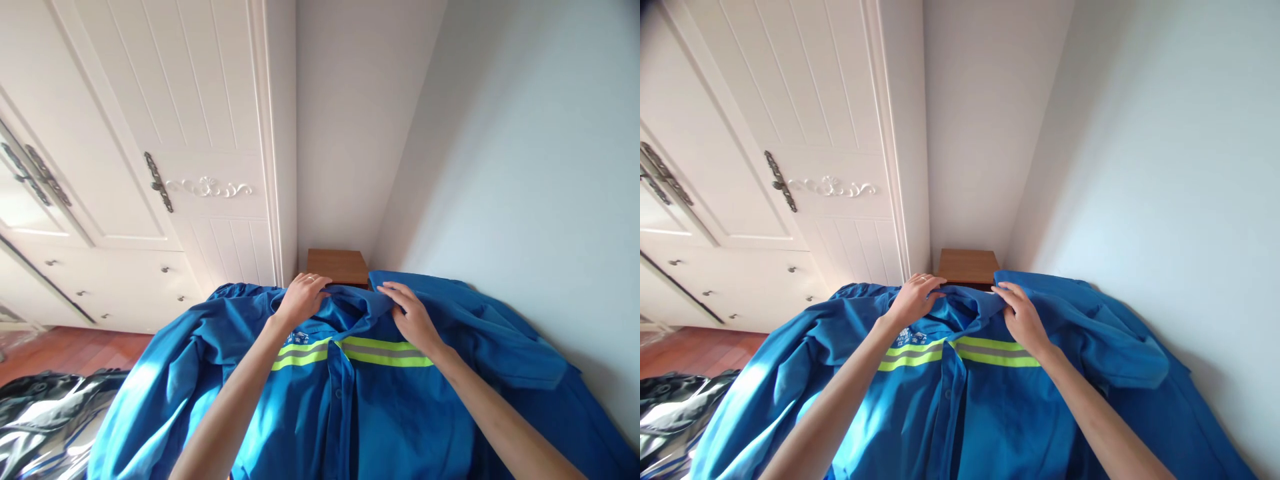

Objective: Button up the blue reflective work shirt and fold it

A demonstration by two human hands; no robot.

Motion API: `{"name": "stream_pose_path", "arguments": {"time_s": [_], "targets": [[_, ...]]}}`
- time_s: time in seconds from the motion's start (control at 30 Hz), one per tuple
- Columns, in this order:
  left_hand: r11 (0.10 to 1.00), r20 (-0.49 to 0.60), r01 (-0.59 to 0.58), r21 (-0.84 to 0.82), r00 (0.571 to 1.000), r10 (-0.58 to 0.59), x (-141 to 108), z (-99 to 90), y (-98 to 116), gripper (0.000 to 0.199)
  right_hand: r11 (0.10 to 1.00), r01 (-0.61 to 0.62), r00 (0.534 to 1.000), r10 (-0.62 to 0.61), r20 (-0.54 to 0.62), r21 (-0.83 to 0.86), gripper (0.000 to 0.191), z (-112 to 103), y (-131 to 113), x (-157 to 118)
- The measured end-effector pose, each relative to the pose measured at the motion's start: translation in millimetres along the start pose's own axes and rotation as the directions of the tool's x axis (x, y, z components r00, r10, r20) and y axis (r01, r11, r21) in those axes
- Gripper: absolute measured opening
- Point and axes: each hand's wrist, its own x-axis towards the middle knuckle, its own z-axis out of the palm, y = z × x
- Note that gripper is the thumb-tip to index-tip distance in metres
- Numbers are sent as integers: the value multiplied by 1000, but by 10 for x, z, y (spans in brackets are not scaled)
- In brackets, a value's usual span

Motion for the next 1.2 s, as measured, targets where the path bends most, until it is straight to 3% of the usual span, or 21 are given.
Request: {"name": "stream_pose_path", "arguments": {"time_s": [0.13,0.23,0.33,0.47,0.53,0.63,0.77,0.9,1.03,1.2], "targets": [[999,-93,37,6,995,-37,-7,-87,110,12,995,85,996,-86,-14,-46,64,-106,-320,-33],[992,-137,126,5,983,-124,12,-138,211,11,982,169,981,-176,-81,-84,52,-124,-657,-77],[983,-174,183,8,968,-179,8,-185,335,10,972,145,987,-155,-41,-185,42,12,-863,-144],[982,-227,171,77,962,-150,-22,-235,497,11,946,23,995,-52,-83,-324,62,302,-871,-205],[982,-229,136,132,968,-103,-44,-262,542,14,947,-17,990,-28,-135,-321,51,366,-828,-204],[971,-219,101,216,974,-52,-92,-328,553,19,973,-23,982,-20,-185,-228,27,272,-776,-171],[969,-137,27,245,991,7,-179,-459,506,26,982,69,973,-106,-204,-178,17,-30,-760,-122],[983,16,-29,182,1000,26,-286,-581,388,36,977,96,973,-132,-191,-188,23,-226,-784,-106],[985,134,50,164,988,-72,-498,-669,204,46,981,59,988,-84,-131,-186,29,-299,-812,-119],[969,140,142,200,975,-172,-801,-744,71,23,982,17,996,-32,-81,-187,34,-308,-848,-86]]}}
